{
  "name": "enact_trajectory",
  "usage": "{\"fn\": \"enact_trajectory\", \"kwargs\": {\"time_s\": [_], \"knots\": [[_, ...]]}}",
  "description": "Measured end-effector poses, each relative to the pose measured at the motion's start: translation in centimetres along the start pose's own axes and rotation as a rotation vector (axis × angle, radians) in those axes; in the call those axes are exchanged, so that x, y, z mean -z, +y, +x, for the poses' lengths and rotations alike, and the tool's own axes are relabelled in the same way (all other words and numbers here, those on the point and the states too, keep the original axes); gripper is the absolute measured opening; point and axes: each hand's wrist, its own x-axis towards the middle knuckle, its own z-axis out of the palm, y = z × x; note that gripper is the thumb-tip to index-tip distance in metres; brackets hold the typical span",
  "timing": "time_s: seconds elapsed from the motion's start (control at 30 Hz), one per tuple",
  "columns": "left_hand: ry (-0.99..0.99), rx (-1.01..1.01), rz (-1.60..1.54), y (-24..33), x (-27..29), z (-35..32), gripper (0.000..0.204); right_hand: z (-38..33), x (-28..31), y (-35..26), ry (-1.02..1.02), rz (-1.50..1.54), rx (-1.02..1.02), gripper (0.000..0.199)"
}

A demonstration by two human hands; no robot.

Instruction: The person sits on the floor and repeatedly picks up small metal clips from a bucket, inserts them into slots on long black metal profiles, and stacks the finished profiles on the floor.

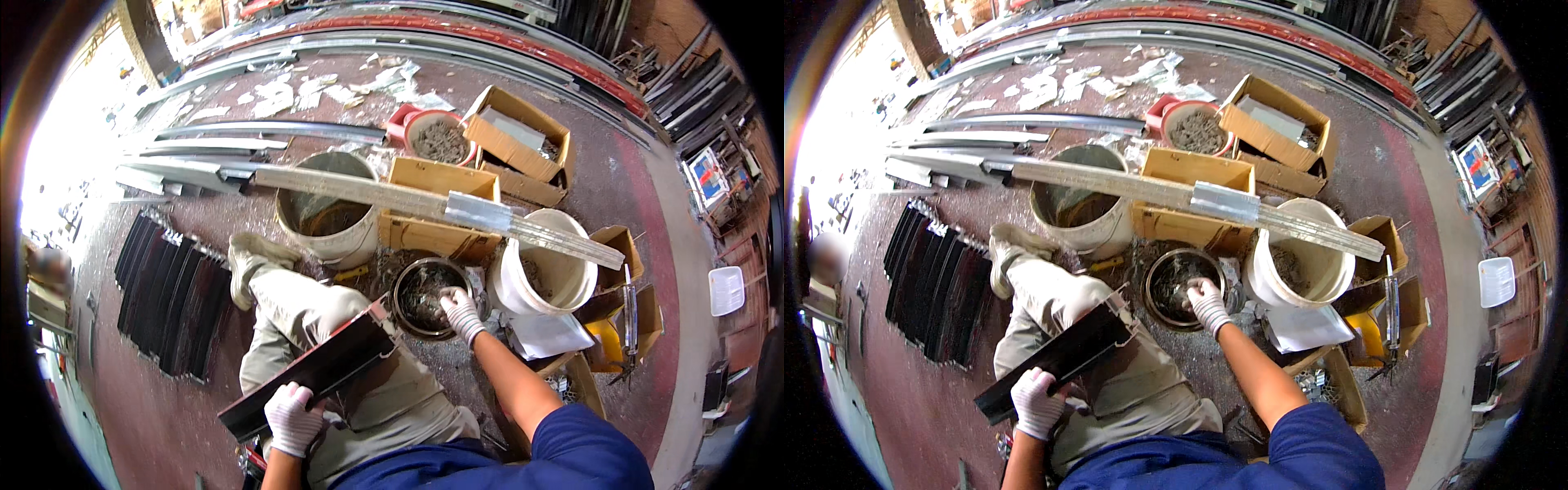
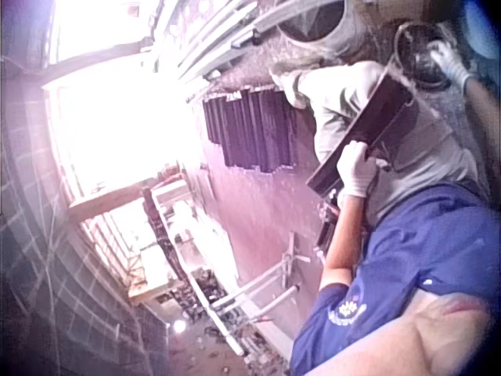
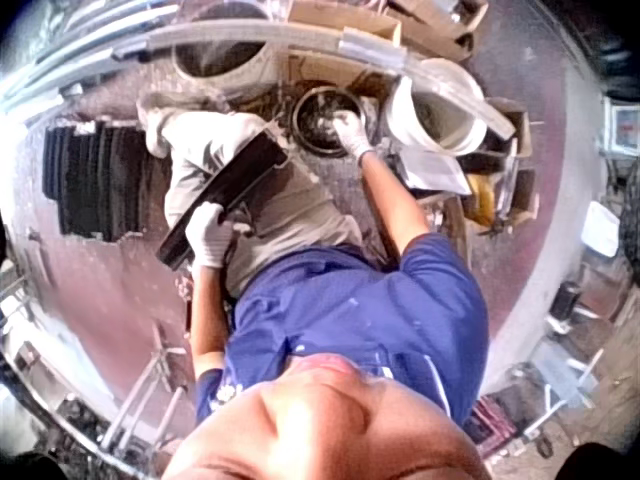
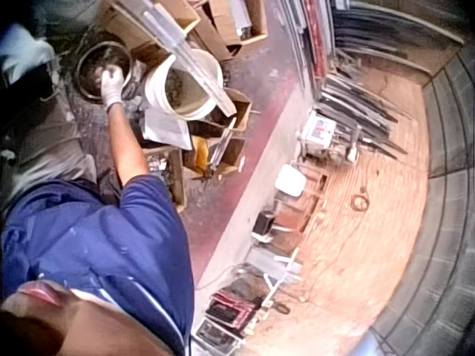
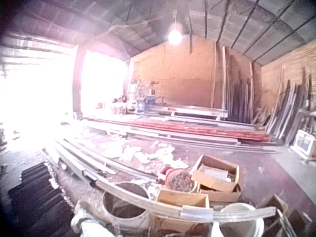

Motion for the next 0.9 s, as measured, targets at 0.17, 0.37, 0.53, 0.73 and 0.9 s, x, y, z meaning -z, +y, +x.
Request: {"fn": "enact_trajectory", "kwargs": {"time_s": [0.17,0.37,0.53,0.73,0.9], "knots": [[-0.055,0.005,-0.044,0.1,0.5,0.9,0.039,-4.6,0.1,-6.1,-0.112,0.201,0.064,0.039],[-0.039,-0.026,-0.101,0.5,0.9,1.5,0.038,-11.6,-0.7,-14.3,-0.311,0.089,0.289,0.021],[-0.064,-0.014,-0.064,0.6,1.0,1.4,0.035,-13.8,-1.9,-18.1,-0.465,-0.371,0.918,0.025],[-0.057,-0.017,-0.074,0.8,1.1,1.6,0.035,-13.4,-2.7,-18.6,-0.589,-0.475,1.094,0.020],[-0.057,-0.017,-0.059,0.6,1.0,1.4,0.037,-13.3,-2.9,-19.0,-0.609,-0.535,1.139,0.020]]}}
